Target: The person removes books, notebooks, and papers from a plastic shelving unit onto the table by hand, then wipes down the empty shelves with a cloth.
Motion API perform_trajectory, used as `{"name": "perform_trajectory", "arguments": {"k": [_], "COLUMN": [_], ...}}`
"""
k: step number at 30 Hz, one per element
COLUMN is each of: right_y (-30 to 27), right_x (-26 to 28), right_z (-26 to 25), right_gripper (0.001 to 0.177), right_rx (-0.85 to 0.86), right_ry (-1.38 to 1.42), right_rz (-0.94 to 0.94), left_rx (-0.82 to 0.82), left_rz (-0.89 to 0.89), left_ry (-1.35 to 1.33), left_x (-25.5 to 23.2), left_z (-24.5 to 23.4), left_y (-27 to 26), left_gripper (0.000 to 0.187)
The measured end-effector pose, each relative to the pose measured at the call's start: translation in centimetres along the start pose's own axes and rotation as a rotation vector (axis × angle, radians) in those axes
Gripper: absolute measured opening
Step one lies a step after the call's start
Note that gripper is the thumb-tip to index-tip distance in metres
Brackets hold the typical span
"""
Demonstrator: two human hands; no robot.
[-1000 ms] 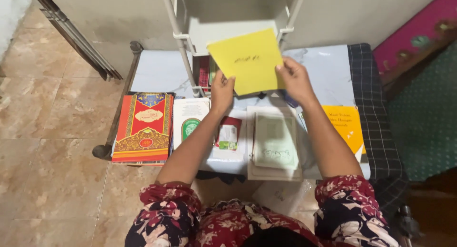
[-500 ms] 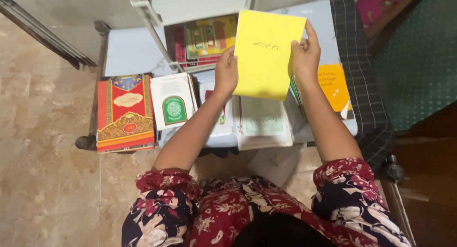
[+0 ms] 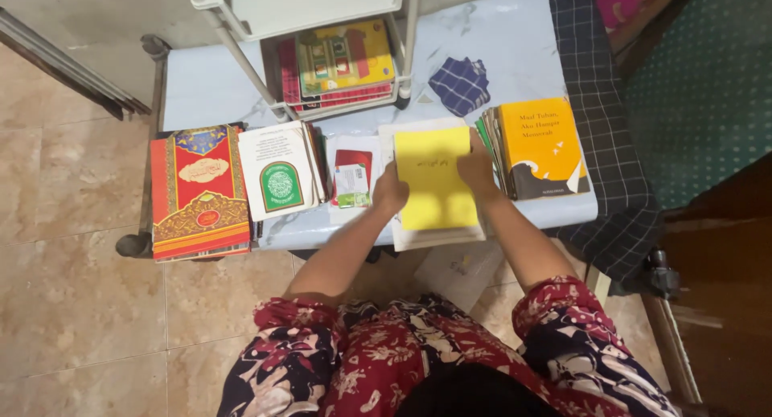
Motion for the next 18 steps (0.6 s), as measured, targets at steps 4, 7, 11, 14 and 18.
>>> {"name": "perform_trajectory", "arguments": {"k": [4, 7, 11, 14, 18], "right_y": [0.4, 1.5, 4.6, 7.2, 10.9], "right_x": [1.0, 4.3, 8.1, 10.2, 10.5], "right_z": [0.9, 2.0, 6.2, 11.2, 18.7], "right_gripper": [0.063, 0.059, 0.049, 0.046, 0.050], "right_rx": [0.029, -0.019, 0.050, 0.091, 0.136], "right_ry": [-0.194, -0.461, -0.307, -0.222, -0.274], "right_rz": [-0.042, -0.291, -0.441, -0.585, -0.697], "left_rx": [0.048, -0.009, -0.183, -0.338, -0.442], "left_rz": [-0.082, -0.010, 0.172, 0.223, 0.253], "left_ry": [0.151, 0.126, -0.004, -0.104, -0.141], "left_x": [-0.9, -2.1, -3.7, -3.8, -3.4], "left_z": [-1.5, -3.5, -7.6, -11.3, -15.1], "left_y": [-0.4, 1.1, 4.9, 8.6, 13.1], "left_gripper": [0.061, 0.090, 0.089, 0.082, 0.074]}}
Point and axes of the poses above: each hand's wrist, its own y-axis towards the middle knuckle, its own z-axis out of the palm, x = y × z, the point moved 4 cm from there along y, towards the middle knuckle, and after that the axes turned 10 degrees about -z, right-handed, at the moved point
